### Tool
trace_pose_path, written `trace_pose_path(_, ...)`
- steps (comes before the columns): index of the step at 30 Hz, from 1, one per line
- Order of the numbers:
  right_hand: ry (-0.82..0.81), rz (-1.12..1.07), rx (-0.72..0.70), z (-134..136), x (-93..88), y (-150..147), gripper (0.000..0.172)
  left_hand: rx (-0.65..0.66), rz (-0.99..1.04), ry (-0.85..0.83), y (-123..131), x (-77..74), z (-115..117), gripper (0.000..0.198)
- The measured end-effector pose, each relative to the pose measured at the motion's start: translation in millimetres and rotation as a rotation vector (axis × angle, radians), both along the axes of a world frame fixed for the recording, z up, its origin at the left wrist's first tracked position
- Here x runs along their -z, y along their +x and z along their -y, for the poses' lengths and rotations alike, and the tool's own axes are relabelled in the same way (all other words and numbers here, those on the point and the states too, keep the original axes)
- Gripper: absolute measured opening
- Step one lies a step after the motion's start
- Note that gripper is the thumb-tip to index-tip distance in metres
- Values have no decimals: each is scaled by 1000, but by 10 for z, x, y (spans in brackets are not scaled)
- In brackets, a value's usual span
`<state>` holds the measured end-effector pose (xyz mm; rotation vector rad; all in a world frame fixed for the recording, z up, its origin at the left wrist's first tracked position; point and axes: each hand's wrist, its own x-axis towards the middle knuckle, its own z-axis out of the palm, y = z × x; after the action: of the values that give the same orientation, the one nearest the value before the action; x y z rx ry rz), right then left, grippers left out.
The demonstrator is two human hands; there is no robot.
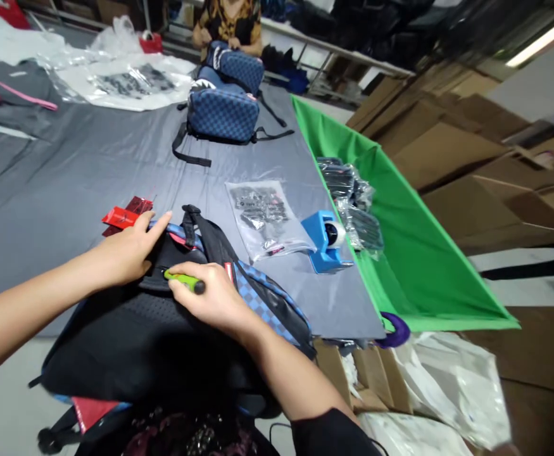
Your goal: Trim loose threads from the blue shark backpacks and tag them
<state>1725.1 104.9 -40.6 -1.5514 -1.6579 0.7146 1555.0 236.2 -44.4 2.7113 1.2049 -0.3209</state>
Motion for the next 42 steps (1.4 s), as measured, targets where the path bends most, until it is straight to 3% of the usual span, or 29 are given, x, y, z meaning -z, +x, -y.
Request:
trace_pose_path(2, 104, -117, 56, 139, -87, 385, 16, 13, 31, 5, -28, 38, -20, 103)
trace_pose_path(4, 237, -82, 358, 255, -12, 904, 22, 5, 33, 7, -30, 50, -23, 103)
trace_pose_path(5, 207, 55, 558, 285, 95, 1180, 27, -4, 26, 8, -21, 49, -21, 103)
trace_pose_path(6, 108, 231, 672, 291, 242, 1445, 27, -12, 16, 6, -7, 44, -20, 102)
trace_pose_path(7, -58, 405, 700, 273, 417, 1685, 24, -17, 6, -1, 9, 36, -19, 102)
trace_pose_path(9, -354, 683, 570, 175, 786, 2047, 21, -22, -15, -18, 37, 16, -16, 101)
trace_pose_path(12, -437, 825, 422, -57, 1201, 2276, 23, -24, -26, -21, 45, -17, -2, 101)
trace_pose_path(15, -433, 878, 333, -224, 1358, 2267, 26, -28, -17, -13, 34, -47, 23, 102)
trace_pose_path(19, -435, 909, 267, -170, 1375, 2174, 14, -47, -26, -22, 55, -74, 40, 102)
trace_pose_path(24, -385, 913, 273, 129, 1291, 2210, 26, -62, -1, -60, 31, -45, -32, 104)
trace_pose_path(27, -334, 915, 349, 317, 1072, 2300, 38, -6, 106, -22, -27, -59, -60, 98)
trace_pose_path(29, -170, 891, 424, 428, 829, 2257, 40, 47, 269, 83, -11, -131, -1, 83)
trace_pose_path(31, 142, 799, 398, 502, 541, 2052, 38, 47, 538, 136, 86, -247, 134, 63)
trace_pose_path(32, 316, 734, 333, 521, 399, 1892, 37, 21, 686, 81, 163, -308, 221, 55)
trace_pose_path(34, 560, 634, 141, 527, 152, 1509, 39, -29, 924, -234, 339, -399, 396, 47)
trace_pose_path(36, 666, 574, -55, 508, -15, 1150, 43, -53, 980, -682, 485, -417, 523, 43)
trace_pose_path(38, 673, 538, -202, 482, -100, 909, 49, -100, 961, -956, 539, -362, 576, 34)
trace_pose_path(40, 619, 483, -221, 447, -130, 798, 55, -194, 1026, -892, 498, -275, 580, 25)
trace_pose_path(42, 521, 397, -123, 392, -147, 754, 53, -247, 1129, -667, 408, -202, 588, 22)
